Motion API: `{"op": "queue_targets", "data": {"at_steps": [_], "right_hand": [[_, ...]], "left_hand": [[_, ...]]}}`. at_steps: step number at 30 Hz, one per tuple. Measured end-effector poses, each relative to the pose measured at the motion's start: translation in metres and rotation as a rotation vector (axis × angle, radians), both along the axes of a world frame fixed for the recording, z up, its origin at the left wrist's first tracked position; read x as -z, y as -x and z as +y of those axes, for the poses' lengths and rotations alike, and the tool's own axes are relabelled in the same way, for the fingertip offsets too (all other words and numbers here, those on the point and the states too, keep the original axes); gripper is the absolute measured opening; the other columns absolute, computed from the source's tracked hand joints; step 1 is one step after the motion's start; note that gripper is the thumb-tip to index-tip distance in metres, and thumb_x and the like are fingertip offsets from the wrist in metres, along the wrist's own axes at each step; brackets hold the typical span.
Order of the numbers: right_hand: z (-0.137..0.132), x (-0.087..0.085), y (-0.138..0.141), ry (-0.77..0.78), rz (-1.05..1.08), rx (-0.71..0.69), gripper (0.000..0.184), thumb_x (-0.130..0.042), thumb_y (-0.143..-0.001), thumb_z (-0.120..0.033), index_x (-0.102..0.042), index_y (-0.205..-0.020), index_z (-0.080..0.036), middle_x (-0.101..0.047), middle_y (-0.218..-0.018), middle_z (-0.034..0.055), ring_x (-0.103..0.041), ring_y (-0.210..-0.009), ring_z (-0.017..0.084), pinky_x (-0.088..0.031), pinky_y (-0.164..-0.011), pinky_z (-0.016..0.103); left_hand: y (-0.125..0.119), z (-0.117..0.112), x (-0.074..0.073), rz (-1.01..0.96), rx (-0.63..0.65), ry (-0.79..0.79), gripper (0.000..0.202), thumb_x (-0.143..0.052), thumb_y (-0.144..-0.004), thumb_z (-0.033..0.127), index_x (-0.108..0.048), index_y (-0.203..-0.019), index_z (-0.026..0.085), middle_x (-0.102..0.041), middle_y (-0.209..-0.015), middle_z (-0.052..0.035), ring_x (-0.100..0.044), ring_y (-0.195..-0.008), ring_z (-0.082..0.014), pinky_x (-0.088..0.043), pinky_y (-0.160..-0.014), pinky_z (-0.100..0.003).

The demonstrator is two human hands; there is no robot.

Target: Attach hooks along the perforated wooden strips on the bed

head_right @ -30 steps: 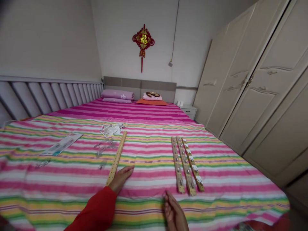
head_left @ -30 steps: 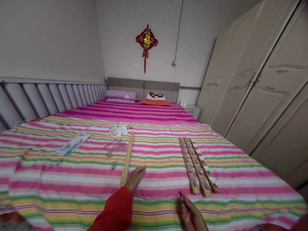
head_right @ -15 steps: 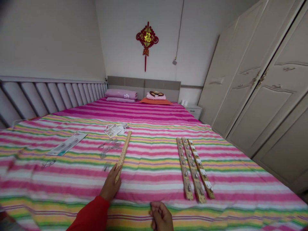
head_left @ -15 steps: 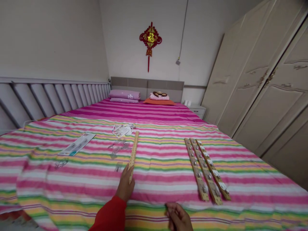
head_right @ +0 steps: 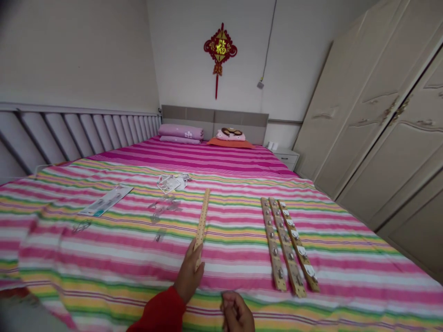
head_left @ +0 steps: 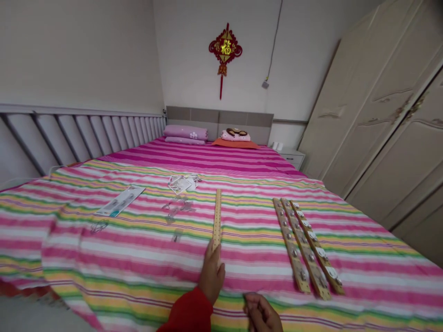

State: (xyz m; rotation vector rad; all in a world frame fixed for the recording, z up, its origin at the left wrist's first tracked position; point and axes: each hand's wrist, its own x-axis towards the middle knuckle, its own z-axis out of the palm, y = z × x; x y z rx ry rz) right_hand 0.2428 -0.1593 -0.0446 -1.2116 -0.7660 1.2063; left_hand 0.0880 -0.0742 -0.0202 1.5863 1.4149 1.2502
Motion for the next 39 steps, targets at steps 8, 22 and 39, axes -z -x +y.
{"op": "queue_targets", "data": {"at_steps": [8, 22, 39], "right_hand": [[-0.002, 0.000, 0.002, -0.014, 0.023, 0.023, 0.047, -0.076, -0.055, -0.057, -0.067, -0.075, -0.016, -0.059, -0.055, 0.0007, -0.037, -0.034, 0.005, -0.025, -0.034, 0.018], [-0.004, -0.013, 0.004, -0.019, -0.019, 0.021, 0.041, -0.077, -0.057, -0.052, -0.067, -0.074, -0.016, -0.057, -0.054, -0.0012, -0.037, -0.038, 0.005, -0.026, -0.038, 0.018], [0.019, -0.104, 0.053, -0.085, 0.055, -0.358, 0.044, -0.079, -0.059, -0.048, -0.066, -0.085, -0.015, -0.066, -0.068, -0.0002, -0.047, -0.039, 0.005, -0.035, -0.038, 0.018]], "left_hand": [[0.097, 0.018, -0.039, -0.053, -0.459, -0.104, 0.040, -0.060, -0.071, 0.045, -0.063, -0.097, 0.016, -0.060, -0.098, -0.0106, -0.059, -0.088, -0.0227, -0.051, -0.081, -0.039], [0.138, 0.029, -0.035, 0.084, -0.544, -0.024, 0.021, -0.058, -0.065, 0.038, -0.064, -0.069, 0.018, -0.060, -0.065, -0.0023, -0.054, -0.059, -0.0160, -0.048, -0.064, -0.031], [0.084, -0.052, -0.093, 0.232, 0.047, -0.284, 0.016, -0.053, -0.080, 0.028, -0.068, -0.081, 0.022, -0.067, -0.081, -0.0062, -0.062, -0.080, -0.0179, -0.051, -0.073, -0.028]]}}
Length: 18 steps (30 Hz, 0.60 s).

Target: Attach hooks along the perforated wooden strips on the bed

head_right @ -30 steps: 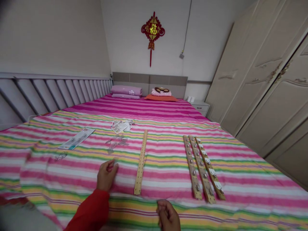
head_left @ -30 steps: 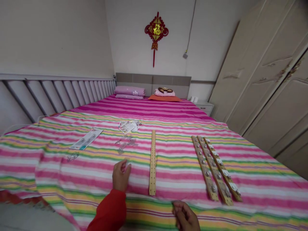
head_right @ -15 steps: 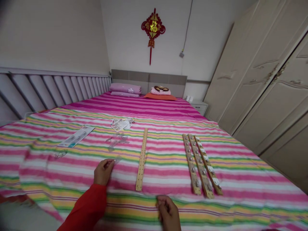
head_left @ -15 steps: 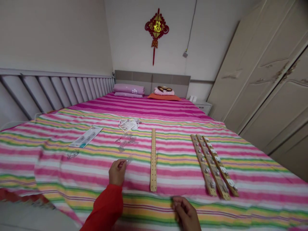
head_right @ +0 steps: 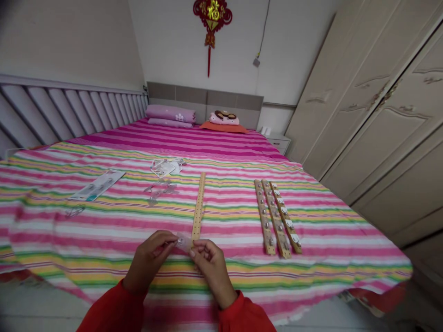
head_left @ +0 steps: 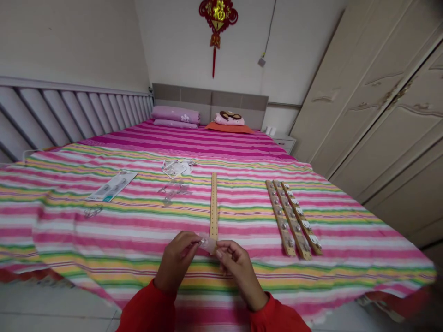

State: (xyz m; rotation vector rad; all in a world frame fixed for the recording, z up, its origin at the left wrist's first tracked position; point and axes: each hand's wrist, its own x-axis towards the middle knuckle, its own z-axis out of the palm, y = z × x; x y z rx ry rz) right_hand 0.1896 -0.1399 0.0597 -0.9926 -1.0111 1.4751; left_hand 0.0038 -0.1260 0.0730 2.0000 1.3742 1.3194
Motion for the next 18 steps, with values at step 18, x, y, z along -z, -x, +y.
{"op": "queue_targets", "data": {"at_steps": [18], "right_hand": [[-0.016, 0.022, 0.012, 0.182, 0.143, 0.131, 0.031, -0.077, -0.061, -0.040, -0.062, -0.069, -0.015, -0.057, -0.042, -0.0024, -0.046, -0.035, 0.007, -0.033, -0.038, 0.017]], "left_hand": [[-0.034, -0.011, 0.024, -0.548, 0.072, 0.567, 0.039, -0.072, -0.060, 0.036, -0.064, -0.091, 0.015, -0.069, -0.077, -0.0054, -0.065, -0.071, -0.0180, -0.055, -0.068, -0.031]]}}
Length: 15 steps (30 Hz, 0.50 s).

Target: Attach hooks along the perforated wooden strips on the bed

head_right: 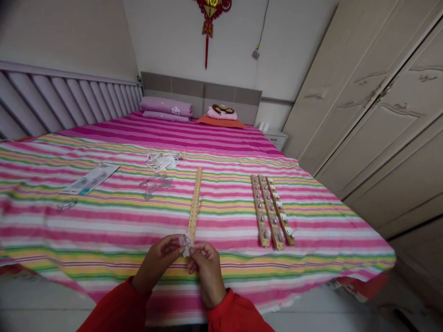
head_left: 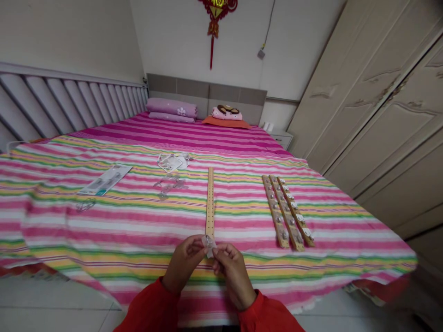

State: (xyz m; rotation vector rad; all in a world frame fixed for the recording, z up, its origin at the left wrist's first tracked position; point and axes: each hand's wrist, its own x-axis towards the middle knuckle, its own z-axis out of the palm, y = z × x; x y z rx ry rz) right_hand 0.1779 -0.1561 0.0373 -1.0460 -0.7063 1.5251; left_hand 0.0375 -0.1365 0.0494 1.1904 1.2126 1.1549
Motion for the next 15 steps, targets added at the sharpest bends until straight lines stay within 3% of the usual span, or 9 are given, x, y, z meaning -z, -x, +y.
{"op": "queue_targets", "data": {"at_steps": [4, 9, 12, 15], "right_hand": [[-0.002, 0.001, 0.001, 0.012, -0.008, -0.015, 0.029, -0.077, -0.061, -0.038, -0.062, -0.069, -0.015, -0.058, -0.043, -0.0019, -0.047, -0.036, 0.008, -0.033, -0.038, 0.018], [0.003, 0.002, -0.005, -0.012, -0.064, 0.012, 0.028, -0.077, -0.060, -0.038, -0.064, -0.069, -0.014, -0.053, -0.043, -0.0046, -0.042, -0.036, 0.006, -0.031, -0.038, 0.018], [0.007, 0.003, -0.010, -0.021, -0.090, 0.000, 0.027, -0.075, -0.060, -0.038, -0.066, -0.071, -0.014, -0.051, -0.041, -0.0057, -0.040, -0.036, 0.006, -0.031, -0.039, 0.019], [0.012, 0.004, -0.017, -0.021, -0.137, -0.041, 0.029, -0.076, -0.059, -0.038, -0.069, -0.074, -0.014, -0.056, -0.047, -0.0037, -0.042, -0.038, 0.007, -0.032, -0.040, 0.020]], "left_hand": [[-0.006, -0.001, 0.004, -0.091, 0.014, 0.046, 0.035, -0.073, -0.058, 0.036, -0.064, -0.084, 0.014, -0.069, -0.073, -0.0048, -0.064, -0.068, -0.0169, -0.052, -0.065, -0.029], [-0.009, -0.003, 0.010, -0.127, 0.002, 0.076, 0.042, -0.077, -0.053, 0.034, -0.063, -0.087, 0.014, -0.067, -0.067, -0.0024, -0.062, -0.063, -0.0155, -0.051, -0.062, -0.027], [-0.007, -0.006, 0.007, -0.146, 0.063, 0.112, 0.043, -0.077, -0.052, 0.037, -0.064, -0.086, 0.014, -0.069, -0.075, -0.0051, -0.064, -0.070, -0.0176, -0.051, -0.068, -0.029], [-0.001, -0.007, 0.001, -0.077, 0.068, 0.158, 0.041, -0.072, -0.059, 0.048, -0.067, -0.083, 0.014, -0.068, -0.071, -0.0043, -0.061, -0.067, -0.0160, -0.048, -0.060, -0.026]]}}
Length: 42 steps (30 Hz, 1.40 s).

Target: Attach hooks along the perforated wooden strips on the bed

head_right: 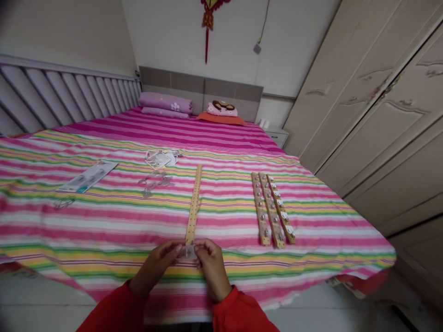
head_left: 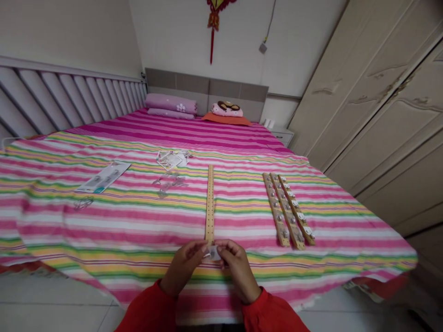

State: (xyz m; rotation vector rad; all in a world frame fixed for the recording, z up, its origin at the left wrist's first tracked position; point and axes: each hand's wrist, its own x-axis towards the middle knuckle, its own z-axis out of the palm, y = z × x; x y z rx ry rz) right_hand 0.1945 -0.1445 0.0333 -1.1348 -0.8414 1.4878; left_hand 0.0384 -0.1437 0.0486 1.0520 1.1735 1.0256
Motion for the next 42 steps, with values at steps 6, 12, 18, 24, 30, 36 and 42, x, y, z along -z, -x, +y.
{"op": "queue_targets", "data": {"at_steps": [6, 12, 18, 24, 30, 36, 42], "right_hand": [[0.011, -0.009, -0.005, -0.107, -0.111, -0.113, 0.028, -0.075, -0.063, -0.038, -0.072, -0.077, -0.015, -0.058, -0.051, -0.0028, -0.040, -0.041, 0.006, -0.029, -0.041, 0.019], [0.012, -0.006, 0.000, -0.088, 0.014, -0.022, 0.034, -0.078, -0.063, -0.040, -0.069, -0.084, -0.016, -0.060, -0.058, -0.0024, -0.049, -0.044, 0.008, -0.038, -0.043, 0.021], [0.009, 0.006, 0.004, -0.053, 0.082, -0.021, 0.032, -0.080, -0.059, -0.041, -0.064, -0.073, -0.016, -0.063, -0.053, -0.0006, -0.053, -0.042, 0.011, -0.041, -0.042, 0.022], [0.033, -0.004, 0.004, -0.102, 0.040, 0.027, 0.027, -0.077, -0.060, -0.036, -0.064, -0.074, -0.016, -0.061, -0.048, -0.0025, -0.052, -0.042, 0.010, -0.039, -0.042, 0.020], [0.062, -0.004, 0.005, -0.102, 0.003, 0.113, 0.020, -0.073, -0.058, -0.028, -0.064, -0.071, -0.015, -0.058, -0.046, -0.0042, -0.050, -0.041, 0.009, -0.038, -0.044, 0.021], [0.071, 0.009, 0.003, -0.026, -0.010, 0.087, 0.017, -0.070, -0.055, -0.024, -0.064, -0.067, -0.013, -0.059, -0.046, -0.0032, -0.050, -0.040, 0.009, -0.038, -0.043, 0.020], [0.073, 0.012, 0.003, -0.007, -0.025, 0.033, 0.018, -0.070, -0.056, -0.024, -0.066, -0.069, -0.013, -0.061, -0.048, -0.0019, -0.050, -0.040, 0.008, -0.038, -0.041, 0.019]], "left_hand": [[0.004, 0.000, -0.001, 0.066, 0.103, 0.027, 0.042, -0.070, -0.058, 0.054, -0.069, -0.071, 0.013, -0.059, -0.055, 0.0001, -0.049, -0.053, -0.0101, -0.038, -0.051, -0.022], [-0.002, 0.000, 0.012, 0.006, -0.041, 0.051, 0.040, -0.070, -0.058, 0.052, -0.067, -0.070, 0.014, -0.060, -0.056, -0.0001, -0.052, -0.054, -0.0106, -0.040, -0.054, -0.022], [-0.008, 0.004, 0.013, -0.031, -0.121, 0.093, 0.042, -0.071, -0.054, 0.051, -0.069, -0.073, 0.014, -0.064, -0.060, -0.0019, -0.057, -0.058, -0.0131, -0.043, -0.056, -0.024], [-0.011, 0.022, 0.001, 0.070, -0.170, -0.003, 0.041, -0.068, -0.056, 0.050, -0.070, -0.076, 0.014, -0.063, -0.058, -0.0008, -0.053, -0.056, -0.0124, -0.040, -0.053, -0.024], [-0.009, 0.048, 0.004, 0.042, -0.163, -0.093, 0.041, -0.066, -0.061, 0.046, -0.068, -0.086, 0.014, -0.070, -0.075, -0.0049, -0.062, -0.071, -0.0179, -0.048, -0.067, -0.028], [-0.007, 0.052, 0.022, 0.050, -0.165, -0.076, 0.036, -0.066, -0.062, 0.046, -0.066, -0.080, 0.015, -0.070, -0.075, -0.0044, -0.064, -0.075, -0.0190, -0.049, -0.069, -0.029], [-0.007, 0.054, 0.028, 0.051, -0.177, 0.020, 0.034, -0.066, -0.060, 0.046, -0.063, -0.074, 0.016, -0.066, -0.067, -0.0007, -0.059, -0.062, -0.0136, -0.046, -0.057, -0.024]]}}
